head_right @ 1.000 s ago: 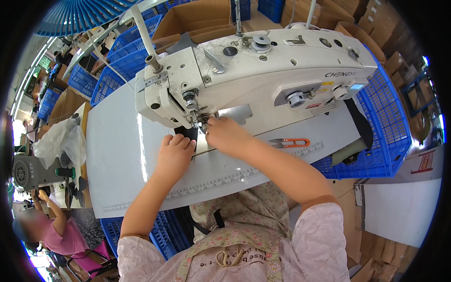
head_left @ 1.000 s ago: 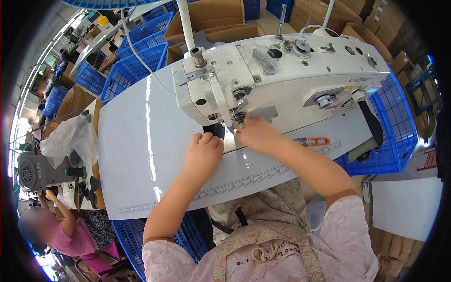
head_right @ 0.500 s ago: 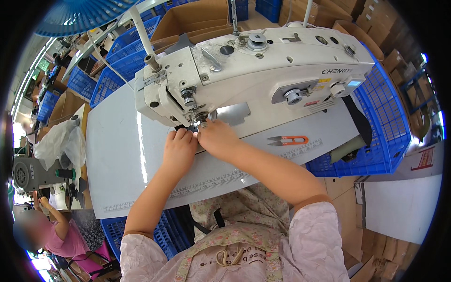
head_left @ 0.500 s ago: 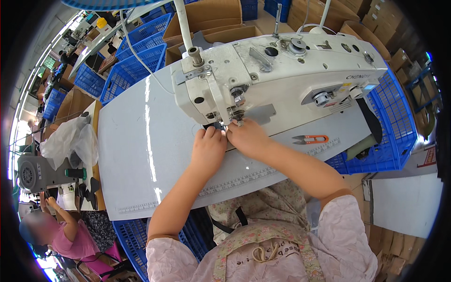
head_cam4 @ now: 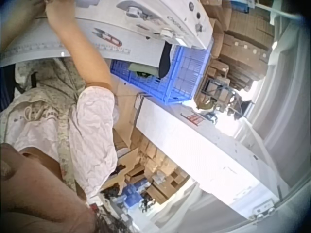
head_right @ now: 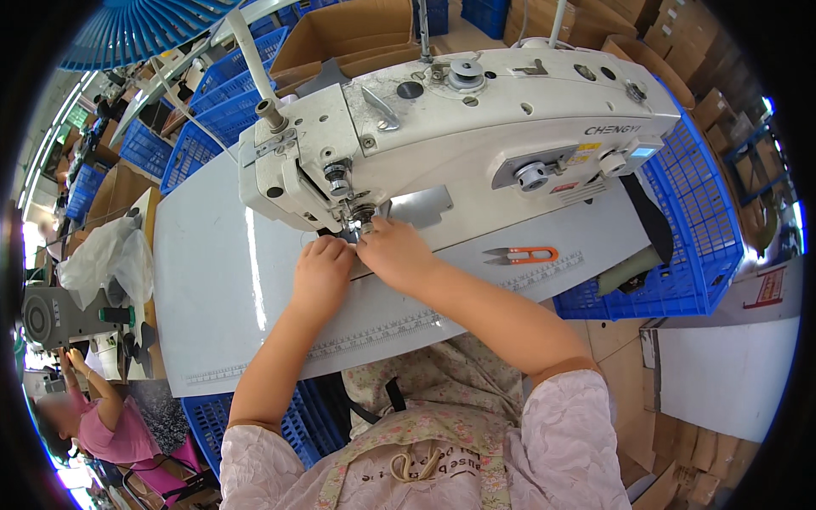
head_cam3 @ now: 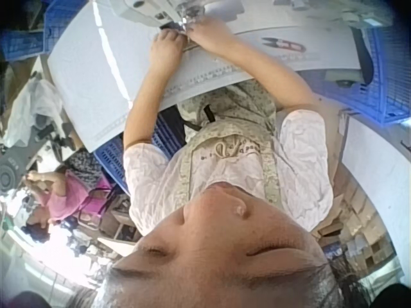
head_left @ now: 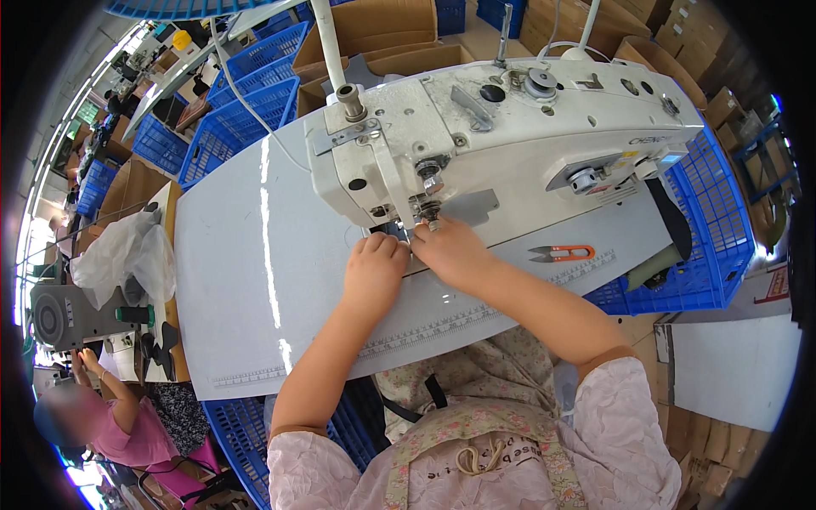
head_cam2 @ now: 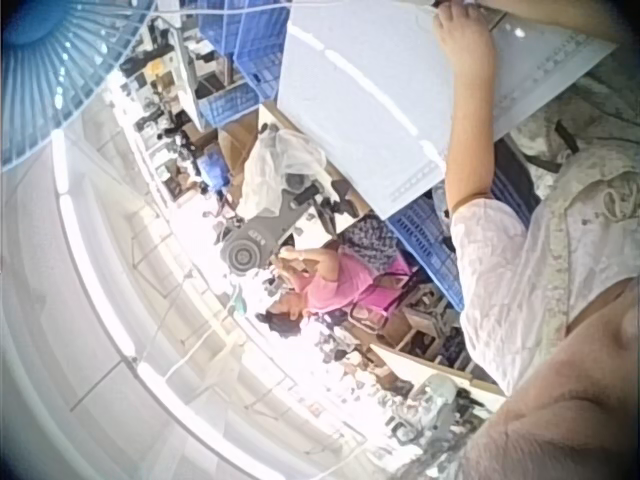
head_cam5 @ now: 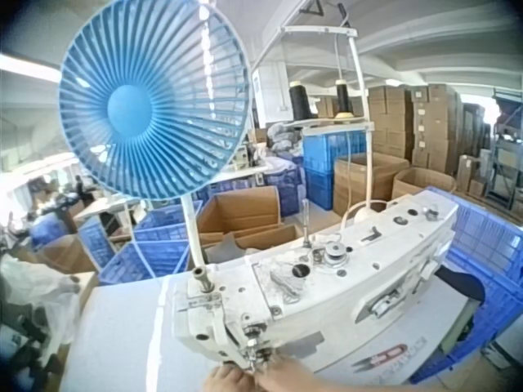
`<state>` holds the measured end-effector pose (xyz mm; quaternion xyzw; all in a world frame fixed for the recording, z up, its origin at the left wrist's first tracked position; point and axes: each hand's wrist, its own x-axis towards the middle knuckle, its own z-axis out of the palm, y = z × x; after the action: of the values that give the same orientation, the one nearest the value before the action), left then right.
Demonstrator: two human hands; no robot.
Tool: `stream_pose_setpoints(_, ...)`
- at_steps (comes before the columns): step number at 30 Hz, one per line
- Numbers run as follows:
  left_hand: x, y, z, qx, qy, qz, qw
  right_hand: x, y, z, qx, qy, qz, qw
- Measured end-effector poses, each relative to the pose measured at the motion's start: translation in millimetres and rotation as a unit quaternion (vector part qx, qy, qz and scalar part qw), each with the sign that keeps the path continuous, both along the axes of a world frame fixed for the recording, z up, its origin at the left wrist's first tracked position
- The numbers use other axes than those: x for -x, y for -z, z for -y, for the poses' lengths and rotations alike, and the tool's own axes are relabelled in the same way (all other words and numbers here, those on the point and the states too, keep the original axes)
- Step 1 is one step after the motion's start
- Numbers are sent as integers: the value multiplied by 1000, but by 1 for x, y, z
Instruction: The person sews fabric pieces together using a sewing machine, trims excess thread from the sewn piece using thread snips, drops it into a basket, and sews another set of fabric pieces together on the machine.
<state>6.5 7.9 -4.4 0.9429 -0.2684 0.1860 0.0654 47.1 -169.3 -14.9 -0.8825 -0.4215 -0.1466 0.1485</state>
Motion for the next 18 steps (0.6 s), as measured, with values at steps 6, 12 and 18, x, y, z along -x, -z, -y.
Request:
stream_pose_setpoints(6, -1, 4, 0, -17, 3, 5, 1000, 2, -10, 1, -49, -10, 96, 994)
stream_pose_setpoints(12, -5, 2, 0, -43, -13, -4, 999, -3, -2, 1, 14, -4, 97, 995)
stream_pose_setpoints(18, -6, 5, -6, -18, 2, -1, 1000, -10, 3, 7, 29, -37, 88, 995)
